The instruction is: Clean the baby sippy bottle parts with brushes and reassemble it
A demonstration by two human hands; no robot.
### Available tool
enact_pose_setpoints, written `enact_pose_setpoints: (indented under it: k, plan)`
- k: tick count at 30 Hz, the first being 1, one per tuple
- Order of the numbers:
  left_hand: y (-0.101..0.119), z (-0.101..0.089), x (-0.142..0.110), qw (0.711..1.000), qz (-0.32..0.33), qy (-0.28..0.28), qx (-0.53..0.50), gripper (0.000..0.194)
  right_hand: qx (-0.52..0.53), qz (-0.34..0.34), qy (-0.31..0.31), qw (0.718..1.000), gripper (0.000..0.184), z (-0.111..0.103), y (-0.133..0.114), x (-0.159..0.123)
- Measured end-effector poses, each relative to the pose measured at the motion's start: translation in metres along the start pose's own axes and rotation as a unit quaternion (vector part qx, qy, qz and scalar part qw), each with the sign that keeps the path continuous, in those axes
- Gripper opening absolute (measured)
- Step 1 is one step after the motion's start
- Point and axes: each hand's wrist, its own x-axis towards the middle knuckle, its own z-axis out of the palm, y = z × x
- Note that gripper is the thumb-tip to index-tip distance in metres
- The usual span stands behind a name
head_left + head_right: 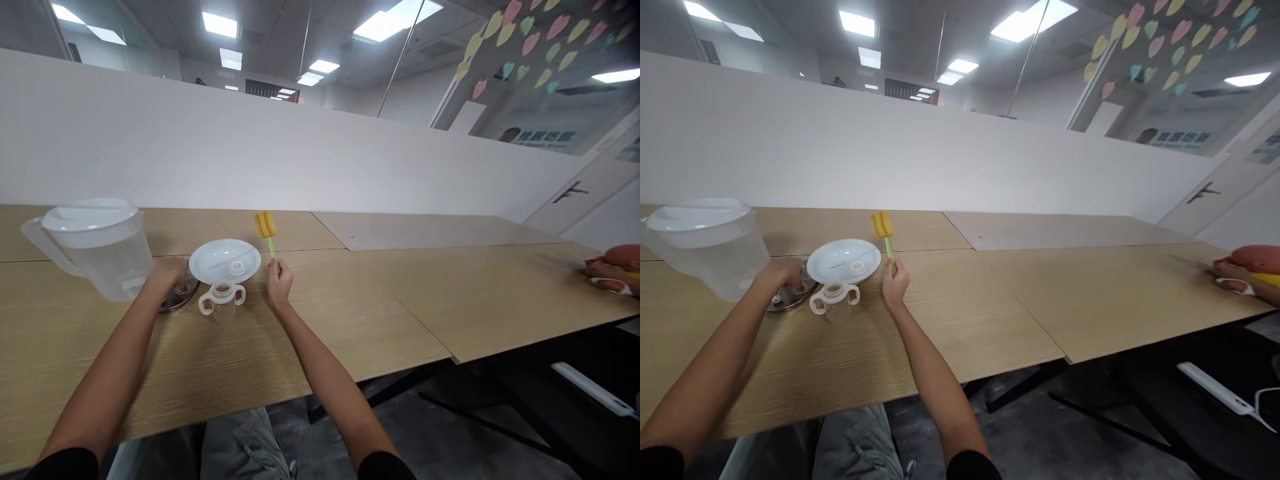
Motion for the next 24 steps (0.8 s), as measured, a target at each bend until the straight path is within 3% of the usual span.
enact_pose_setpoints:
  k: [4, 7, 10, 13, 17, 20, 24]
  plan:
    - [0.016, -0.014, -0.005, 0.989, -0.029, -0.067, 0.129, 0.036, 0.003, 0.005, 0.002, 1.0, 0.043, 0.0, -0.001, 0.0]
    - [0.036, -0.018, -0.01, 0.978, 0.03, -0.063, 0.194, 0.02, 0.012, 0.01, 0.003, 1.0, 0.042, 0.001, -0.003, 0.0]
    - [0.058, -0.003, -0.015, 0.973, 0.154, -0.04, 0.165, 0.024, 0.017, 0.008, -0.001, 1.0, 0.042, 0.001, -0.004, 0.0]
    - [0.071, 0.02, -0.017, 0.973, 0.196, -0.099, 0.065, 0.038, 0.011, 0.008, -0.003, 1.0, 0.043, 0.001, -0.005, -0.001]
    - [0.069, 0.043, -0.016, 0.96, 0.18, -0.215, -0.007, 0.061, 0.001, 0.01, -0.013, 1.0, 0.041, 0.001, -0.005, -0.003]
    - [0.062, 0.051, -0.012, 0.954, 0.179, -0.238, 0.029, 0.064, -0.012, 0.011, -0.018, 1.0, 0.041, 0.002, -0.004, -0.003]
    - [0.057, 0.057, -0.004, 0.949, 0.186, -0.243, 0.075, 0.055, -0.016, 0.008, -0.017, 1.0, 0.041, 0.003, -0.002, -0.003]
